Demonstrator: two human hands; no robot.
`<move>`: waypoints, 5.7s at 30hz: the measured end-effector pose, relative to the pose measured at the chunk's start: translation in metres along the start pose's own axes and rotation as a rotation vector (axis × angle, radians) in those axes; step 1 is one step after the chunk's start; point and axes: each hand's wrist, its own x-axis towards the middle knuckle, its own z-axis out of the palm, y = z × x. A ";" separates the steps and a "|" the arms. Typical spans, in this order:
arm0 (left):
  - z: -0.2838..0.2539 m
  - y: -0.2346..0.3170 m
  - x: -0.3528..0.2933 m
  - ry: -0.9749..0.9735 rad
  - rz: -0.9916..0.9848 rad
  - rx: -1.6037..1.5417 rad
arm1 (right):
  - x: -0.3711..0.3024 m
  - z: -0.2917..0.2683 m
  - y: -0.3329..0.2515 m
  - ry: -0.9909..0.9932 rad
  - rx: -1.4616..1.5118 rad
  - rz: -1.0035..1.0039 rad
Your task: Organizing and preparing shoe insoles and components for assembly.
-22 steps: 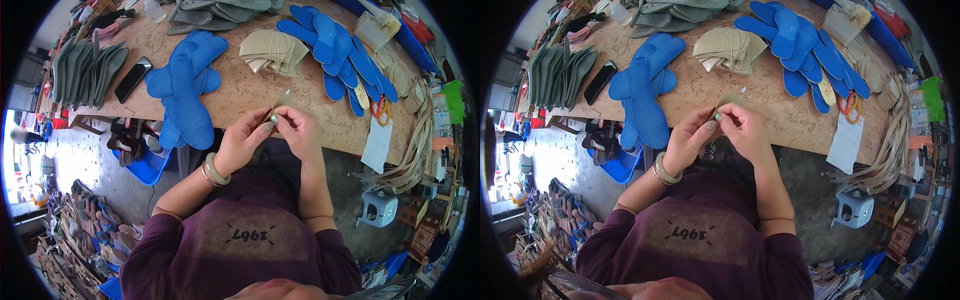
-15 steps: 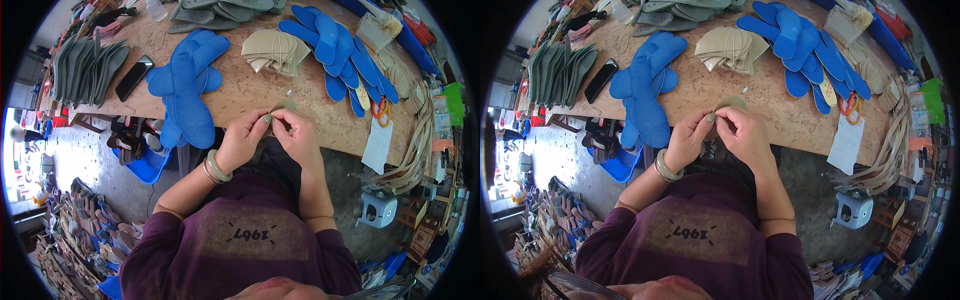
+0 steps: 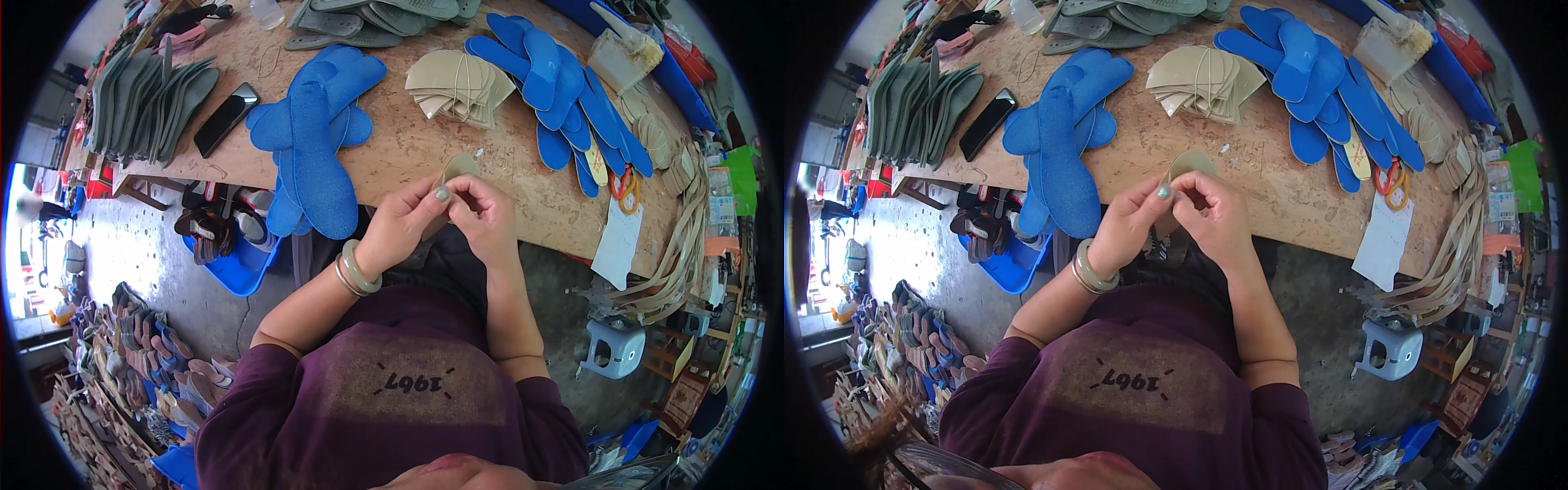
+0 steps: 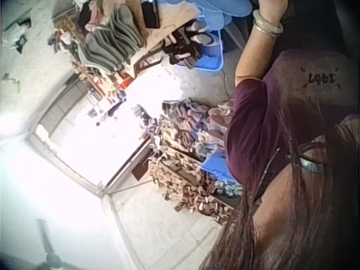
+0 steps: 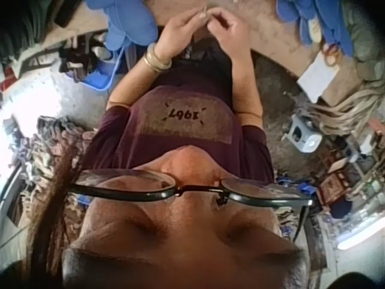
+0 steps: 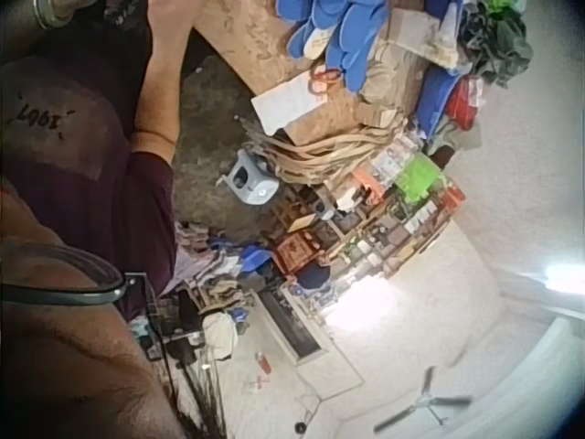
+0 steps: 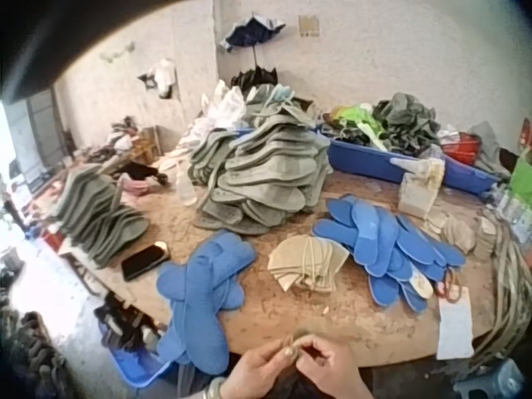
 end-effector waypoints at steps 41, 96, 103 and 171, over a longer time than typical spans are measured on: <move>-0.015 -0.005 -0.006 0.137 -0.030 -0.158 | 0.009 0.001 0.001 -0.110 0.196 -0.031; -0.046 0.021 -0.026 -0.169 -0.307 -0.681 | -0.126 -0.104 -0.042 0.132 -0.836 0.113; -0.055 0.020 -0.068 -0.284 -0.290 -0.638 | -0.023 0.028 -0.047 -0.285 -0.501 -0.177; -0.086 0.050 -0.020 -0.212 -0.095 -0.736 | -0.051 0.032 0.000 -0.206 -0.077 0.072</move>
